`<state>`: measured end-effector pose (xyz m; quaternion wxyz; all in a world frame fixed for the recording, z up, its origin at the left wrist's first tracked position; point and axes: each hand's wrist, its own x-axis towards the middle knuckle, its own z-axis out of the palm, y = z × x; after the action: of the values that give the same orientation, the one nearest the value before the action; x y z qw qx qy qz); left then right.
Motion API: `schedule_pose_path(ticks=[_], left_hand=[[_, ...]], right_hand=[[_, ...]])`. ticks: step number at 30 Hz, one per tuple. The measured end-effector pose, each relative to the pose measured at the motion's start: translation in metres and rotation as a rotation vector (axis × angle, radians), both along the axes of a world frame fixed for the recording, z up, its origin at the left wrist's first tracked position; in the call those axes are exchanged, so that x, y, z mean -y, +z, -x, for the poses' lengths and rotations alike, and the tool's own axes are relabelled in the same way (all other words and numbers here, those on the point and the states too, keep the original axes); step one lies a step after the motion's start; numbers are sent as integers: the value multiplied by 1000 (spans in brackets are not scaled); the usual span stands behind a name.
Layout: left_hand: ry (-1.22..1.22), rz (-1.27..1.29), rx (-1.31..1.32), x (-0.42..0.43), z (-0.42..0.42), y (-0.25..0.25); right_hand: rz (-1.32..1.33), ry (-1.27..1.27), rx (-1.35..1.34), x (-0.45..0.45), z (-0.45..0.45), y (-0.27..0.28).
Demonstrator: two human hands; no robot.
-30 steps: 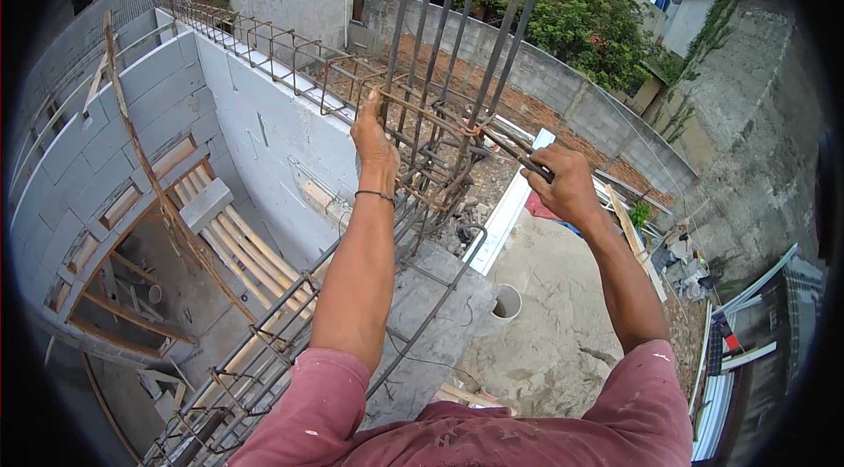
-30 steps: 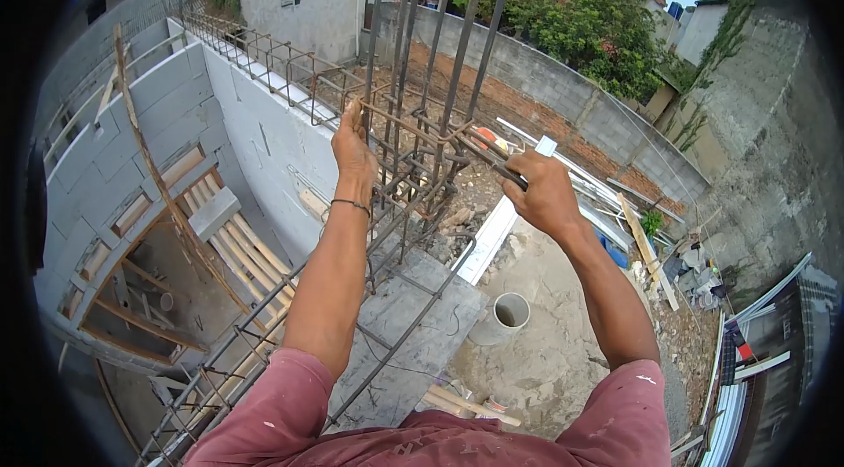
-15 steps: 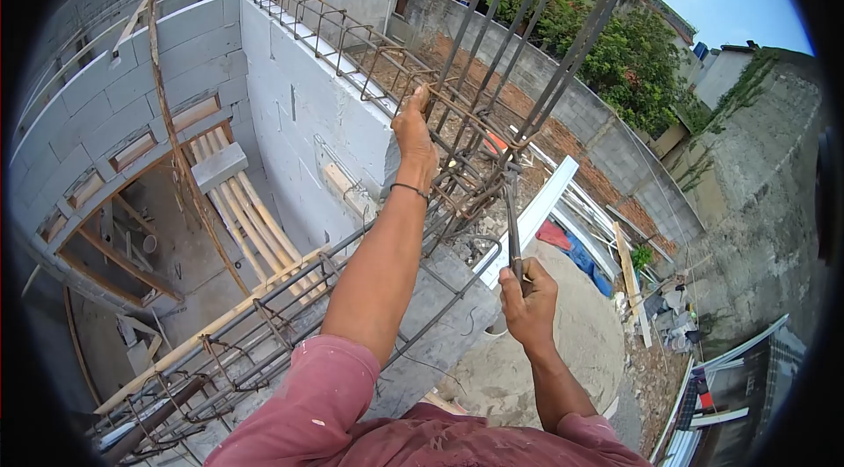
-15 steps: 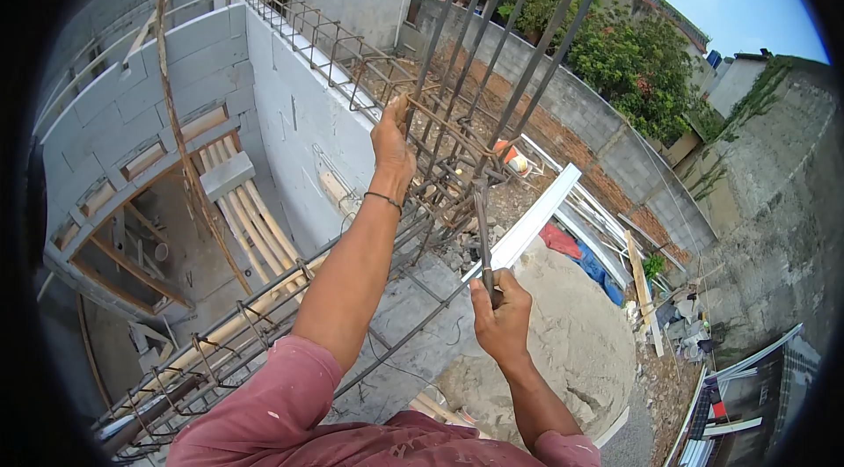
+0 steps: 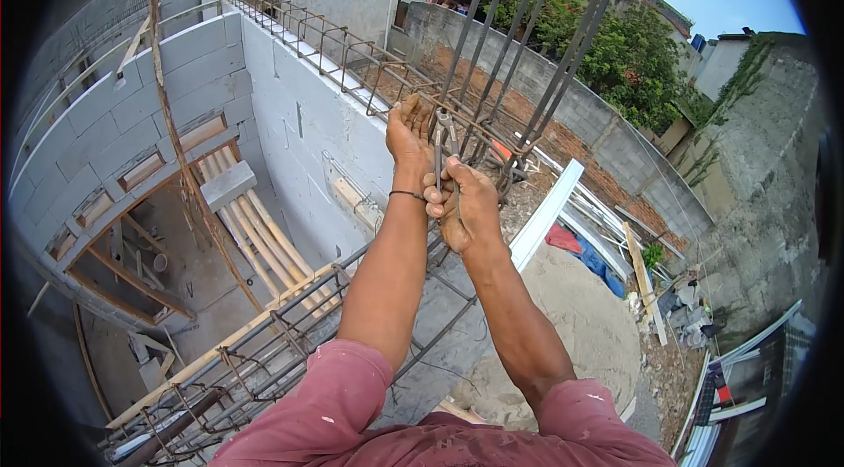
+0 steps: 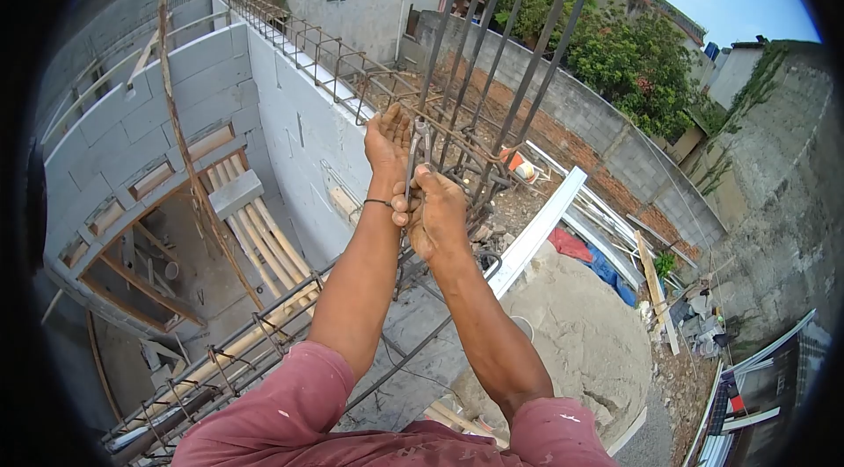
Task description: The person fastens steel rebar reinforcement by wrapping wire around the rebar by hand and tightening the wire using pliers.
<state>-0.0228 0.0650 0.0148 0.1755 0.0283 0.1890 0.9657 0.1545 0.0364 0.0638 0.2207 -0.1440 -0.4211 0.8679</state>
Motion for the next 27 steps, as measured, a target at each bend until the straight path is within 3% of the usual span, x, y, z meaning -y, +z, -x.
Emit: schedule_pose_path(ticks=[5, 9, 12, 16, 20, 22, 24, 25, 27], left_hand=[[20, 39, -23, -6, 5, -5], [14, 79, -102, -5, 5, -6], [16, 131, -125, -5, 2, 5], [33, 246, -264, -3, -2, 10], [136, 259, -341, -6, -3, 14], [111, 241, -308, -7, 2, 8], [361, 307, -526, -12, 16, -6], [334, 322, -409, -5, 9, 9], [356, 249, -437, 11, -3, 39]], right_hand=[[147, -63, 9, 6, 5, -10], [52, -44, -60, 11, 6, -12], [150, -47, -40, 8, 7, -1], [44, -26, -129, 0, 7, 10], [210, 22, -90, -3, -2, 32], [119, 111, -11, 12, -22, 31], [1, 183, 21, 20, -55, 16], [-75, 222, 13, 18, -75, 0], [-209, 179, 9, 11, -115, -24]])
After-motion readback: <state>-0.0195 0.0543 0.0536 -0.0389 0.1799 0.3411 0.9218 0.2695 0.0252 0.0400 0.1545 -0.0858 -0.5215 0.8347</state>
